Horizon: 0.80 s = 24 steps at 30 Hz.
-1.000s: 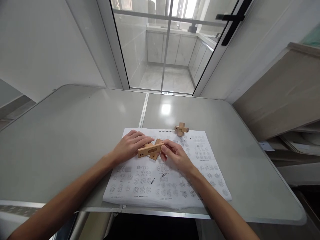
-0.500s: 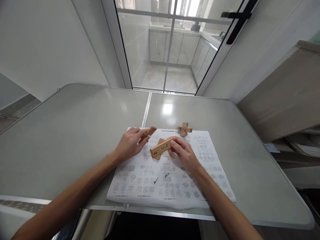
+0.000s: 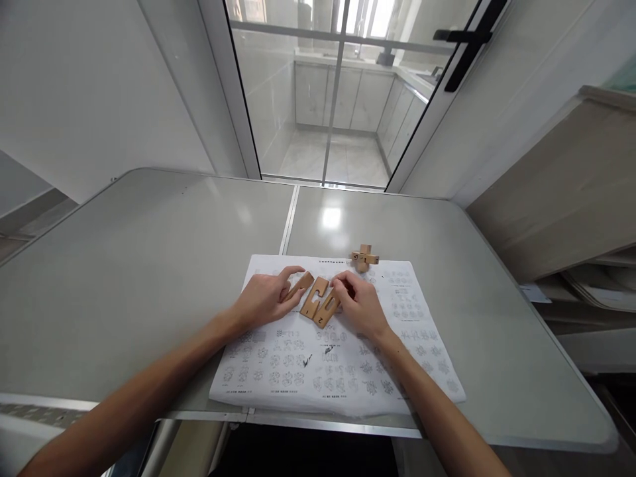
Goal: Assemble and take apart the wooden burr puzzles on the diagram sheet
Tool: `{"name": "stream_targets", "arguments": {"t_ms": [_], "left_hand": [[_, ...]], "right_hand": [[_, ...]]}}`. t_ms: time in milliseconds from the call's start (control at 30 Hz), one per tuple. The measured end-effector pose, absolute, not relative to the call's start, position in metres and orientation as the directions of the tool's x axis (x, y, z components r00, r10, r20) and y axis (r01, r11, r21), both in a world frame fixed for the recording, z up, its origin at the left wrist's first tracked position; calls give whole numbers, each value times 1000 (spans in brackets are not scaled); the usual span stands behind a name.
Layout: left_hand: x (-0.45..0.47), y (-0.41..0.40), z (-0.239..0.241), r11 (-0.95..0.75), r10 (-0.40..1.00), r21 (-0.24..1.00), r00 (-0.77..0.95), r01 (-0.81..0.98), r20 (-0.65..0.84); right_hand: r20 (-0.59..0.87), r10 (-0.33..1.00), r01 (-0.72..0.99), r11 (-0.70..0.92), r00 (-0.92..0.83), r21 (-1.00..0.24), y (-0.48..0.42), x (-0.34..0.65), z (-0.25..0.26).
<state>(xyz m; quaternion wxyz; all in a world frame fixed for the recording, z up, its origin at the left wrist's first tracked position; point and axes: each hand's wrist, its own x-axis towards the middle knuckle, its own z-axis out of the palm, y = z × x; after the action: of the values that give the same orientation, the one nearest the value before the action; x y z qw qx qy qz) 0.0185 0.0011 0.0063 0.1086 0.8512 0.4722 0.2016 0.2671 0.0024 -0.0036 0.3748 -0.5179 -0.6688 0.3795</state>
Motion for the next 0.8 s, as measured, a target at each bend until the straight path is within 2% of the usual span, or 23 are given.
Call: {"name": "stream_targets", "arguments": {"t_ms": [200, 300, 433, 567, 700, 800], "left_hand": [[18, 2, 5, -556, 830, 375, 468, 742, 303], [19, 3, 5, -583, 810, 397, 472, 709, 347], [20, 4, 7, -685, 728, 408, 545, 604, 415], [20, 3, 9, -735, 674, 419, 640, 533, 367], [19, 3, 7, -751, 651, 393, 695, 531, 305], [19, 5, 2, -710, 700, 389, 644, 587, 308]], "right_hand": [[287, 953, 609, 283, -95, -741, 3, 267, -10], [271, 957, 645, 272, -105, -714, 3, 270, -13], [213, 960, 591, 280, -181, -756, 0, 268, -11], [194, 926, 456, 333, -324, -826, -6, 263, -7], [221, 888, 440, 399, -403, -804, -8, 262, -9], [229, 893, 453, 401, -388, -796, -8, 263, -12]]}}
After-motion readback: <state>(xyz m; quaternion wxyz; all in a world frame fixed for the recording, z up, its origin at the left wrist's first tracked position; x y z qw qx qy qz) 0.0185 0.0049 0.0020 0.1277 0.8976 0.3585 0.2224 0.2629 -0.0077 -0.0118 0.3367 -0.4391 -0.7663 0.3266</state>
